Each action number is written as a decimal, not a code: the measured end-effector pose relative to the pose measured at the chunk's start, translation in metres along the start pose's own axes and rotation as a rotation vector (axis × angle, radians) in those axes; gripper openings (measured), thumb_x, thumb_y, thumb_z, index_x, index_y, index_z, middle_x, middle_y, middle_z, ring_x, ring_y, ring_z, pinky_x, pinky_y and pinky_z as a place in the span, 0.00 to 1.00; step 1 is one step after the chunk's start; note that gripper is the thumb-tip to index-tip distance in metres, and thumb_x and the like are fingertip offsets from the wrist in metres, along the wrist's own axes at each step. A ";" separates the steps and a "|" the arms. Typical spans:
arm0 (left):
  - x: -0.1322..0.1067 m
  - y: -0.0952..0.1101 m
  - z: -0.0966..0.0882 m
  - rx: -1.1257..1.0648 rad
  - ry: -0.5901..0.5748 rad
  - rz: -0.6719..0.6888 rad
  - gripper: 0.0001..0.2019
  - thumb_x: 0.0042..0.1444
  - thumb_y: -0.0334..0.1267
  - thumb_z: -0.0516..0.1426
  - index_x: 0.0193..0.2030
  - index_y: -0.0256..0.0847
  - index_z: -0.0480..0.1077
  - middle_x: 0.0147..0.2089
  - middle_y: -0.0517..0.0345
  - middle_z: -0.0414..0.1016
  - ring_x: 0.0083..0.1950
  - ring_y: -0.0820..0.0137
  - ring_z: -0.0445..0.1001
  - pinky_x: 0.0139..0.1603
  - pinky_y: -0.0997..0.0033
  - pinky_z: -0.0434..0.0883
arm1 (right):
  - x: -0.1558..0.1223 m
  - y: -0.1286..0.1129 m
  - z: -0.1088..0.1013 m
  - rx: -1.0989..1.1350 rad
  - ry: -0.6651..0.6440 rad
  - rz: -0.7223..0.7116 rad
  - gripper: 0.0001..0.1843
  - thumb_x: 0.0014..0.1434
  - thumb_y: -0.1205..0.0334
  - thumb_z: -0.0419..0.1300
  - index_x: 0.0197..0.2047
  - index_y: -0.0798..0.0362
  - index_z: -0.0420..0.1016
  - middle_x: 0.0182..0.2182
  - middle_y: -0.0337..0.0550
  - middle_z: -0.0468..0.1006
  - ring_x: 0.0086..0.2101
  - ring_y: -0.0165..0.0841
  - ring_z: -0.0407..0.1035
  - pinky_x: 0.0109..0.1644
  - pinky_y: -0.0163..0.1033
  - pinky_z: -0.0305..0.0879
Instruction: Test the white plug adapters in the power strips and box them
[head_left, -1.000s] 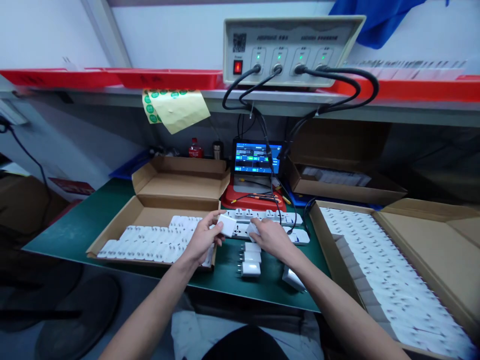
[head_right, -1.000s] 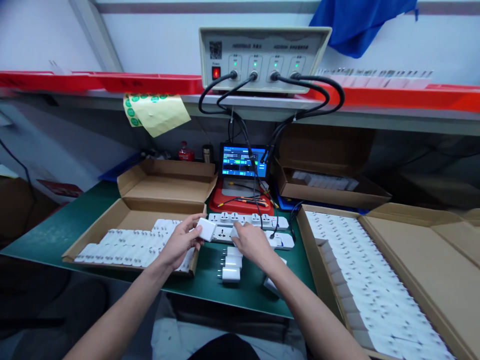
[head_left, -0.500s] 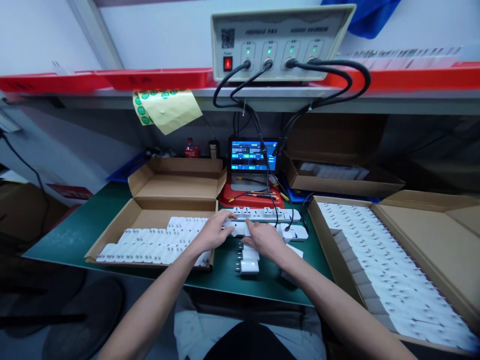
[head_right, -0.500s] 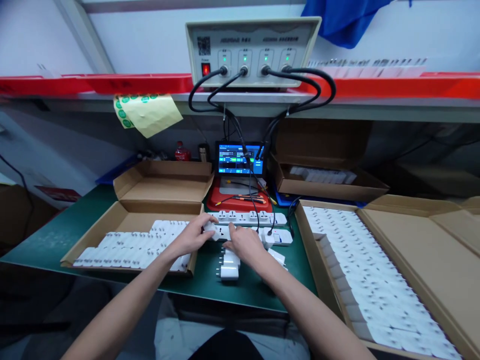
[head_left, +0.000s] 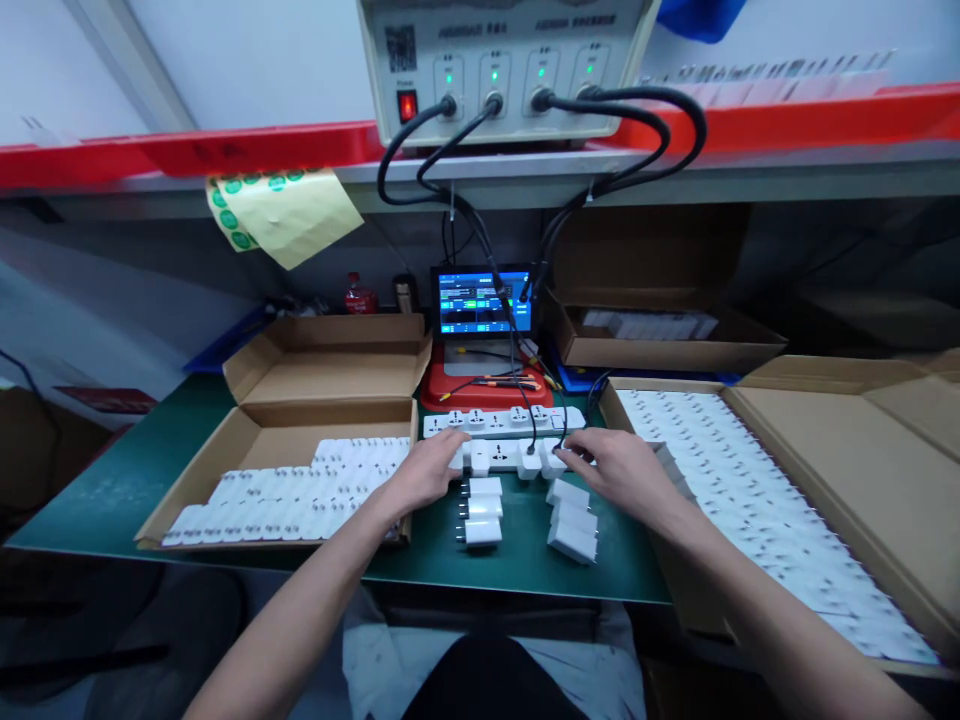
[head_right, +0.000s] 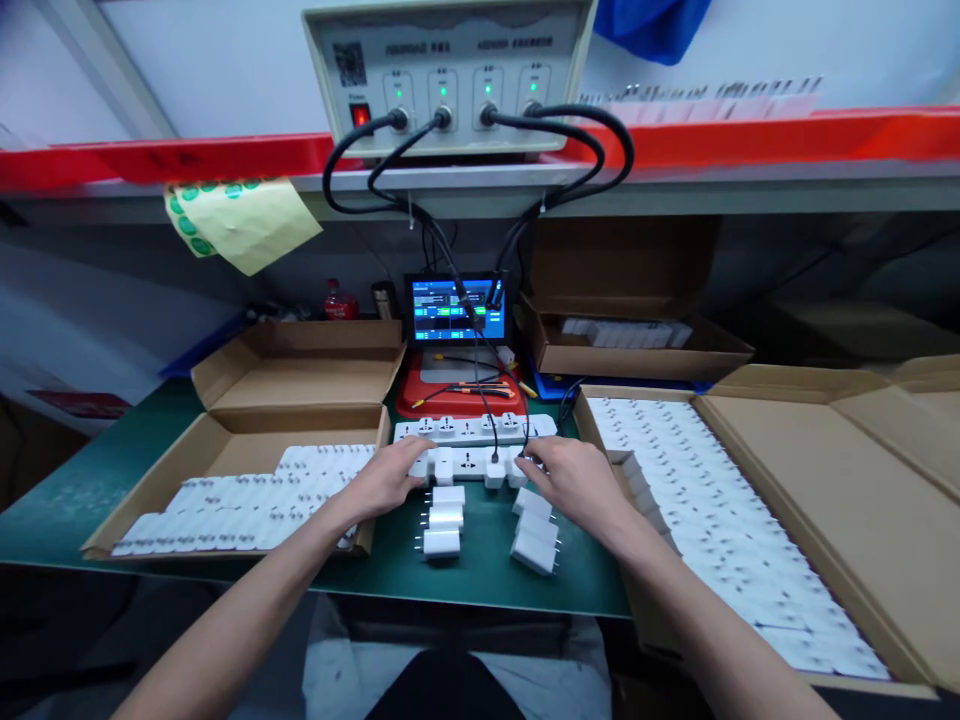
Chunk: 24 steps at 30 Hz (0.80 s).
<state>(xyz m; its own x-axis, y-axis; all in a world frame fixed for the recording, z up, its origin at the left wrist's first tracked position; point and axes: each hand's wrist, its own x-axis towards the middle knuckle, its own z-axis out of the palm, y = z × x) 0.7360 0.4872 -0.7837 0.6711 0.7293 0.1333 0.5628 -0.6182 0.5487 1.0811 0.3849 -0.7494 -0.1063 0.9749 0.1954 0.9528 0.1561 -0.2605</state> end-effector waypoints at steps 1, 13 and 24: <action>0.000 0.000 0.001 0.018 -0.004 -0.005 0.30 0.63 0.29 0.63 0.72 0.47 0.73 0.68 0.43 0.81 0.70 0.47 0.79 0.72 0.48 0.75 | 0.002 0.006 0.002 -0.009 -0.026 0.015 0.17 0.74 0.46 0.61 0.44 0.47 0.86 0.44 0.50 0.90 0.43 0.47 0.82 0.47 0.44 0.71; 0.038 0.058 0.050 -0.135 0.226 0.086 0.21 0.68 0.34 0.64 0.67 0.45 0.79 0.72 0.41 0.79 0.73 0.50 0.78 0.77 0.43 0.75 | 0.024 0.029 0.050 0.295 -0.011 -0.036 0.09 0.71 0.58 0.61 0.40 0.49 0.80 0.40 0.46 0.85 0.42 0.41 0.78 0.48 0.43 0.72; 0.077 0.079 0.086 -0.055 0.174 -0.022 0.03 0.68 0.31 0.65 0.42 0.41 0.81 0.50 0.48 0.84 0.51 0.56 0.83 0.57 0.56 0.77 | 0.022 0.034 0.063 0.287 0.115 -0.005 0.12 0.75 0.55 0.54 0.42 0.47 0.75 0.40 0.47 0.85 0.40 0.43 0.78 0.46 0.44 0.72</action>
<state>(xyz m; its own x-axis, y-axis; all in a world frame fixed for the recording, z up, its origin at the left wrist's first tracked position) 0.8733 0.4689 -0.8009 0.5630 0.7848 0.2590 0.5455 -0.5883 0.5970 1.0932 0.4215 -0.8131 -0.0623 0.9523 0.2987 0.8310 0.2152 -0.5129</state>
